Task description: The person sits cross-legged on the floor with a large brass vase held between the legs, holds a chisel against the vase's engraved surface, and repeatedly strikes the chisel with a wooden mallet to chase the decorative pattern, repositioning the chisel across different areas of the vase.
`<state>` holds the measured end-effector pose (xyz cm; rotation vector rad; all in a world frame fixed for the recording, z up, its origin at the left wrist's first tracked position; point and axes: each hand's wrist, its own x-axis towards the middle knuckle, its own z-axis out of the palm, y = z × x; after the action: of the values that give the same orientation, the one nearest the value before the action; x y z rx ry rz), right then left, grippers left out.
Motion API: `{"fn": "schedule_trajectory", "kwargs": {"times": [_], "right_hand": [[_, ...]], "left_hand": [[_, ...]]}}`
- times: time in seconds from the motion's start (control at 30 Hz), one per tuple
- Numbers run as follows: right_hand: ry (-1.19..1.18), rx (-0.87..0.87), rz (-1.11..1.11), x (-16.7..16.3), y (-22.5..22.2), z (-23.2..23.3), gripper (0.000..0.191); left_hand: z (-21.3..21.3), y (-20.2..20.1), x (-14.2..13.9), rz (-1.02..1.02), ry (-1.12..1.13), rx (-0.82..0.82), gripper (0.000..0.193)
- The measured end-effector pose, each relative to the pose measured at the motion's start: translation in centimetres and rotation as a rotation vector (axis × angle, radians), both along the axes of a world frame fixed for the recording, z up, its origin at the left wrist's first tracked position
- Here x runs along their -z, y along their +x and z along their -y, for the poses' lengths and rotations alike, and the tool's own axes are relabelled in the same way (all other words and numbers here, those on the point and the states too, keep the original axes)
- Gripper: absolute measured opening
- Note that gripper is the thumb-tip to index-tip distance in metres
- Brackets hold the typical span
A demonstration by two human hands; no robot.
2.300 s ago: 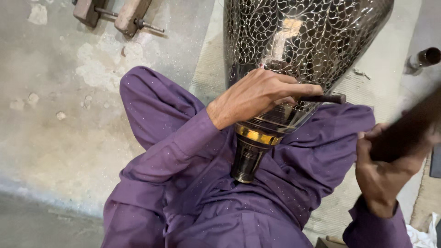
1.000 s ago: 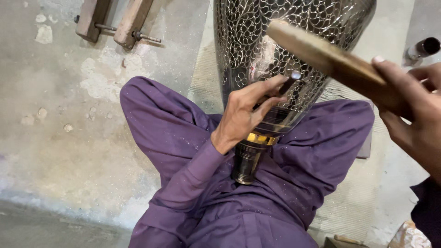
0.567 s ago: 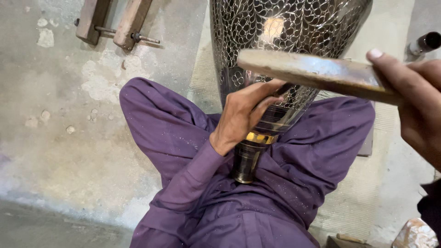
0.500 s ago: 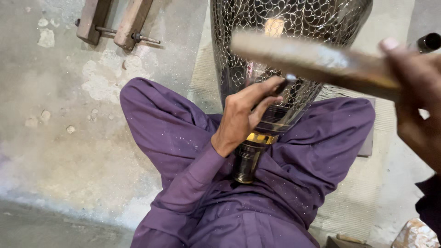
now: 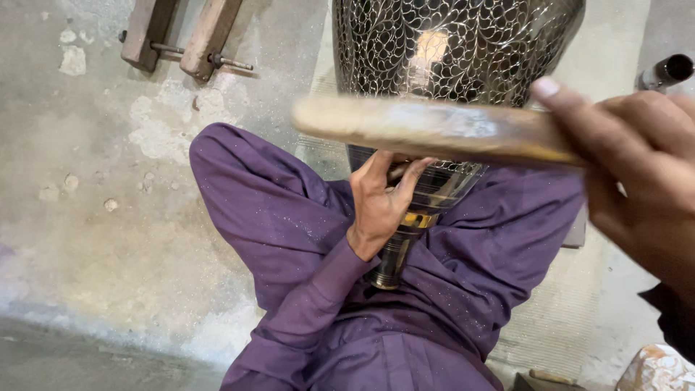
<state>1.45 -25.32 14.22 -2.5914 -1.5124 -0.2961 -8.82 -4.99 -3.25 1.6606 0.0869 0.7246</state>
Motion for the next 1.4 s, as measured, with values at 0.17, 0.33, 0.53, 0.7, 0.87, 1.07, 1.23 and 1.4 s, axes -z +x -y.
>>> {"fn": "schedule_trajectory", "kwargs": {"times": [0.17, 0.33, 0.53, 0.7, 0.87, 1.07, 1.23, 1.4], "right_hand": [[-0.277, 0.090, 0.159, 0.7, -0.1, 0.7, 0.061], [0.008, 0.091, -0.063, 0.7, 0.8, 1.8, 0.074], [0.042, 0.040, 0.084, 0.7, 1.1, 2.1, 0.071], [-0.077, 0.013, 0.111, 0.9, 1.0, 1.5, 0.063], [0.077, 0.043, -0.011, 0.5, 0.8, 0.6, 0.057], [0.066, 0.064, -0.033, -0.1, 0.2, 0.1, 0.064], [-0.022, 0.136, 0.030, 0.3, 0.0, 0.6, 0.065], [-0.161, 0.266, -0.018, 0.9, -0.3, 0.7, 0.062]], "left_hand": [[-0.2, 0.3, 0.4, -0.081, 0.051, -0.027, 0.032], [-0.6, 1.1, 0.5, -0.003, 0.088, 0.002, 0.041], [-0.5, 1.0, 0.0, -0.017, 0.073, 0.009, 0.042], [-0.4, 0.9, -0.2, -0.059, 0.062, -0.001, 0.039], [-0.6, 1.0, 0.2, -0.029, 0.041, 0.042, 0.040], [-1.1, 1.5, 0.1, -0.055, 0.105, 0.046, 0.035], [-1.2, 1.3, -0.4, -0.073, 0.139, 0.059, 0.042], [-1.6, 1.5, -0.6, -0.095, 0.162, 0.080, 0.046]]}}
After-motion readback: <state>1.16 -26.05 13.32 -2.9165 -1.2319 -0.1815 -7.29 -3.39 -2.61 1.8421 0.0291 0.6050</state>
